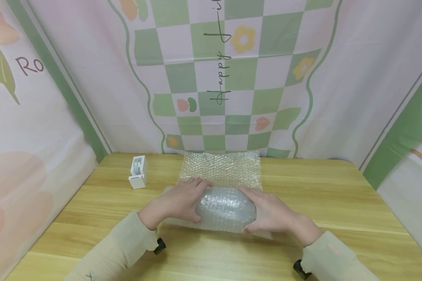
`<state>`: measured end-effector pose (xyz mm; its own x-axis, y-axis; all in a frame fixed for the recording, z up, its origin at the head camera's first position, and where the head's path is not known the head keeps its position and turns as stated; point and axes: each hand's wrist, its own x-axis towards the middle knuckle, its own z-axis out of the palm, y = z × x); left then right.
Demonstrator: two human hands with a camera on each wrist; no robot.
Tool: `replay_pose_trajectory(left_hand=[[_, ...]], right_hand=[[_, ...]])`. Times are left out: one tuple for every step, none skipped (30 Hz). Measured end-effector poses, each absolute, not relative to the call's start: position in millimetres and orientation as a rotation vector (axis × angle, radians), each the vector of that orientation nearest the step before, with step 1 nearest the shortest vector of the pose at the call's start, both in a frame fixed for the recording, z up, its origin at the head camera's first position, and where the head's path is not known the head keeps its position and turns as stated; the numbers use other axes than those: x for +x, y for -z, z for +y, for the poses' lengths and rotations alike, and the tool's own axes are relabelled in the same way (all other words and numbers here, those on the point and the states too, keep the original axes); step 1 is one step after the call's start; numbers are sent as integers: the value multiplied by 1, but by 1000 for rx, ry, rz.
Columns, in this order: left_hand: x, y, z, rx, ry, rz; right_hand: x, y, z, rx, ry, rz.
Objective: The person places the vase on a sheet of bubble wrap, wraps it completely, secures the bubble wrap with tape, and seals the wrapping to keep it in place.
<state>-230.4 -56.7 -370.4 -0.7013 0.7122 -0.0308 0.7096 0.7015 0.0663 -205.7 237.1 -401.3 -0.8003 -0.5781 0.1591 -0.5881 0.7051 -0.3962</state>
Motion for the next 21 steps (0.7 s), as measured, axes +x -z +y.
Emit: replay_pose_trajectory(left_hand=[[-231, 370, -56, 1201, -70, 2846], [-231, 370, -56, 1206, -61, 2843], [-231, 370, -56, 1210, -53, 2841], [-231, 369, -56, 1209, -48, 2839], [-232, 369, -55, 1206, -48, 2835], [-232, 369, -55, 1201, -50, 2830], [-232, 369, -55, 1198, -50, 2826], [-233, 369, -55, 1194, -52, 2822], [-233, 369, -55, 1192, -53, 2820], [-233, 369, -54, 1188, -57, 2817], [-233, 369, -54, 1185, -60, 2814], [-232, 370, -54, 1181, -58, 2813], [-232, 370, -54, 1179, -54, 2815], [-232, 370, -54, 1177, -49, 2817], [-232, 371, -54, 1174, -41, 2818], [-232, 371, -53, 1171, -34, 2820], [-232, 372, -53, 1171, -22, 2824], [-232, 372, -53, 1172, -10, 2827], [-232, 373, -53, 1172, -5, 2829], [-232, 373, -53, 1171, -4, 2828], [-232, 374, -53, 1170, -4, 2828]], right_hand=[[-206, 401, 238, 980, -696, -2891], [-207, 401, 239, 965, -711, -2906], [-208, 401, 239, 958, -728, -2921], [-209, 401, 240, 956, -749, -2932], [-209, 401, 241, 951, -769, -2944], [-210, 400, 241, 945, -786, -2956], [-211, 400, 242, 941, -802, -2965], [-212, 400, 243, 938, -819, -2972], [-212, 400, 243, 940, -832, -2977], [-213, 400, 244, 938, -842, -2981], [-213, 400, 245, 936, -850, -2985], [-213, 400, 245, 935, -855, -2987], [-214, 400, 246, 938, -862, -2987], [-214, 400, 246, 939, -871, -2988], [-214, 400, 246, 941, -872, -2989], [-214, 400, 246, 943, -878, -2990], [-215, 400, 246, 946, -885, -2992], [-215, 400, 246, 948, -891, -2993], [-215, 400, 246, 949, -895, -2996], [-215, 400, 246, 948, -900, -3001], [-215, 399, 246, 955, -908, -3004]])
